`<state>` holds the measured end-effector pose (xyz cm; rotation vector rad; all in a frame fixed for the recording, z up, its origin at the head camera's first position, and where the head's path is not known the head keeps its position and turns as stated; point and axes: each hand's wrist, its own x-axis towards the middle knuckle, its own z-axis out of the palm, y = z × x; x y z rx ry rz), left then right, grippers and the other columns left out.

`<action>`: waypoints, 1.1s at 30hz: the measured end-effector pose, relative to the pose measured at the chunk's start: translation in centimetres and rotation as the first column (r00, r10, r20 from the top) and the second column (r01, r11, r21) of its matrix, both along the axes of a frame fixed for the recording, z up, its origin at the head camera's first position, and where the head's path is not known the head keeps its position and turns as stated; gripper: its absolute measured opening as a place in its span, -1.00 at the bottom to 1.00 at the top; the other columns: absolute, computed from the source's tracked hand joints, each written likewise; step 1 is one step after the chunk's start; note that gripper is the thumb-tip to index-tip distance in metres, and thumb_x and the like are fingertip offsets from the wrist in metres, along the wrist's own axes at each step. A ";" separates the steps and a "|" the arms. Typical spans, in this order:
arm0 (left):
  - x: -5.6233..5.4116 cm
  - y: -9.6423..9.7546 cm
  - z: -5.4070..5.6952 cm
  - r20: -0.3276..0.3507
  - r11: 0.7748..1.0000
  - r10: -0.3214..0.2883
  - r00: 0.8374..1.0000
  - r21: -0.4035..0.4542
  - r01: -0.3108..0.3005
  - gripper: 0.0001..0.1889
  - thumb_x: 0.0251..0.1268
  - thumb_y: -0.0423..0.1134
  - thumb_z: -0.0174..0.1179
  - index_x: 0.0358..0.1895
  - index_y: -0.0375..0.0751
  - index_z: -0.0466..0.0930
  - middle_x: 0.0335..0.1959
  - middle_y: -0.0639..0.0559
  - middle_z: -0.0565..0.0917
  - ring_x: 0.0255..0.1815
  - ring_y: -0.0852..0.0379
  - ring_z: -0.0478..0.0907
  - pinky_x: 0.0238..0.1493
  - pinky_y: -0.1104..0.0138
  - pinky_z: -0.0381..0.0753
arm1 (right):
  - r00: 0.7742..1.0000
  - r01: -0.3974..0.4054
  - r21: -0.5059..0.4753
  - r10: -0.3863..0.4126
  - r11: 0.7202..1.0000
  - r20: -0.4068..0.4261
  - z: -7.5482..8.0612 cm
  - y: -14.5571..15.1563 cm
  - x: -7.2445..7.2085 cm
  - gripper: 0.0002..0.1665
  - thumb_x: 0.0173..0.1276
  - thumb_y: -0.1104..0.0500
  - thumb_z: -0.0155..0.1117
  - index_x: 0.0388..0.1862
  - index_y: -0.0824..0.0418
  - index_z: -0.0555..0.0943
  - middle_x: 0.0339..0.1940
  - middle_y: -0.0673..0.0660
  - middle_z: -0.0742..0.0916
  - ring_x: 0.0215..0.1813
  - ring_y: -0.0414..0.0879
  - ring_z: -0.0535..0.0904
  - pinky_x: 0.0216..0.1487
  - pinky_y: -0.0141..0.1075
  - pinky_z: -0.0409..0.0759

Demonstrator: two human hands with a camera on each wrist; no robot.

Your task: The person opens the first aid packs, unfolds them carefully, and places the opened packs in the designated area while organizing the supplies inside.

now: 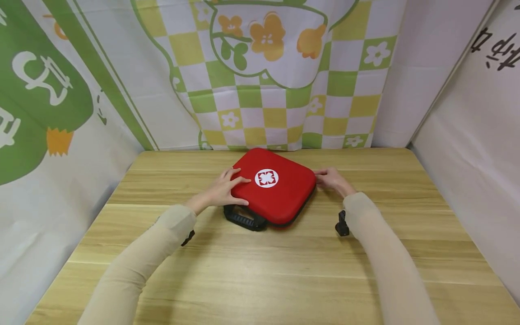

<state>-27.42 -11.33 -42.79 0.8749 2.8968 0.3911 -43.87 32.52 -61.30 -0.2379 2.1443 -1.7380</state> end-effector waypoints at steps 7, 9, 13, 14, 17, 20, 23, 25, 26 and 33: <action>0.1 0.0 0.1 0.016 0.998 0.007 1.000 -0.055 -0.006 -0.26 -0.10 0.38 0.07 0.24 0.25 0.22 0.36 -0.07 -0.02 0.37 -0.12 -0.23 0.18 -0.12 0.11 | 0.950 -0.033 0.181 0.088 0.983 -0.300 7.1 -2.9 5.7 -0.70 0.29 0.11 0.09 -0.16 0.28 0.62 -0.41 0.12 0.68 -0.50 -0.20 0.52 -0.58 -0.41 0.46; 0.1 -0.1 0.1 0.023 0.998 0.009 1.000 -0.063 -0.008 -0.26 -0.10 0.38 0.06 0.24 0.26 0.21 0.37 -0.06 -0.03 0.37 -0.11 -0.24 0.19 -0.11 0.11 | 0.940 -0.021 0.198 0.087 0.980 -0.331 10.2 -4.5 8.4 -0.72 0.28 0.18 0.08 -0.21 0.37 0.62 -0.48 0.14 0.66 -0.57 -0.23 0.48 -0.64 -0.43 0.42; 0.1 -0.2 0.0 0.023 0.998 0.005 1.000 -0.059 -0.003 -0.25 -0.09 0.39 0.05 0.25 0.25 0.20 0.37 -0.07 -0.03 0.37 -0.13 -0.24 0.18 -0.12 0.11 | 0.914 0.023 0.407 0.146 0.913 -0.378 16.1 -7.2 13.5 -0.76 0.26 0.41 -0.01 -0.25 0.63 0.51 -0.42 0.38 0.64 -0.45 -0.07 0.55 -0.48 -0.44 0.48; 0.1 -0.2 0.0 0.023 0.998 0.004 1.000 -0.058 -0.003 -0.25 -0.09 0.39 0.04 0.25 0.25 0.20 0.37 -0.07 -0.03 0.37 -0.13 -0.24 0.18 -0.12 0.11 | 0.905 0.035 0.452 0.163 0.891 -0.392 16.8 -7.5 14.2 -0.77 0.24 0.45 -0.02 -0.25 0.66 0.50 -0.40 0.43 0.63 -0.41 -0.01 0.57 -0.44 -0.41 0.49; 0.1 -0.1 -0.1 0.022 0.999 0.004 1.000 -0.050 -0.003 -0.26 -0.09 0.39 0.05 0.24 0.26 0.21 0.37 -0.07 -0.03 0.37 -0.13 -0.23 0.17 -0.13 0.11 | 0.890 0.039 0.502 0.199 0.864 -0.411 17.4 -7.6 15.5 -0.79 0.21 0.51 -0.02 -0.25 0.69 0.47 -0.40 0.46 0.63 -0.36 0.12 0.59 -0.38 -0.39 0.51; 0.1 -0.1 -0.2 0.023 0.999 0.003 1.000 -0.049 -0.002 -0.26 -0.10 0.38 0.06 0.24 0.26 0.21 0.36 -0.07 -0.03 0.37 -0.13 -0.22 0.17 -0.13 0.12 | 0.902 0.042 0.482 0.174 0.875 -0.395 17.2 -7.6 16.4 -0.78 0.20 0.51 -0.02 -0.23 0.69 0.47 -0.45 0.42 0.64 -0.41 0.11 0.60 -0.41 -0.40 0.51; 0.0 -0.1 -0.2 0.024 0.999 -0.001 1.000 -0.048 0.002 -0.26 -0.10 0.39 0.05 0.24 0.26 0.21 0.36 -0.07 -0.02 0.37 -0.12 -0.21 0.17 -0.11 0.13 | 0.906 0.059 0.458 0.145 0.887 -0.398 17.1 -7.7 17.0 -0.82 0.19 0.52 -0.01 -0.29 0.69 0.47 -0.51 0.40 0.63 -0.47 0.02 0.58 -0.49 -0.49 0.45; 0.0 -0.1 -0.2 0.026 0.999 -0.005 1.000 -0.048 0.006 -0.26 -0.10 0.39 0.05 0.24 0.26 0.21 0.36 -0.07 -0.03 0.37 -0.13 -0.22 0.17 -0.11 0.14 | 0.906 0.072 0.452 0.132 0.889 -0.403 17.1 -7.8 17.5 -0.83 0.19 0.52 0.00 -0.31 0.68 0.47 -0.53 0.39 0.63 -0.49 -0.02 0.56 -0.51 -0.52 0.43; 0.0 -0.1 -0.1 0.026 0.999 -0.007 1.000 -0.051 0.009 -0.26 -0.10 0.40 0.04 0.24 0.26 0.21 0.36 -0.07 -0.03 0.37 -0.13 -0.22 0.17 -0.11 0.15 | 0.906 0.078 0.451 0.126 0.889 -0.404 17.1 -7.9 17.6 -0.84 0.19 0.52 0.00 -0.32 0.68 0.47 -0.54 0.38 0.63 -0.49 -0.04 0.56 -0.51 -0.52 0.43; 0.0 -0.2 0.0 0.033 0.999 -0.006 0.999 -0.051 0.008 -0.26 -0.09 0.38 0.06 0.24 0.24 0.22 0.37 -0.08 -0.03 0.37 -0.14 -0.21 0.19 -0.09 0.12 | 0.905 0.080 0.480 0.138 0.873 -0.402 17.3 -8.4 18.8 -0.82 0.20 0.51 -0.02 -0.29 0.66 0.47 -0.50 0.37 0.63 -0.45 0.04 0.57 -0.48 -0.42 0.50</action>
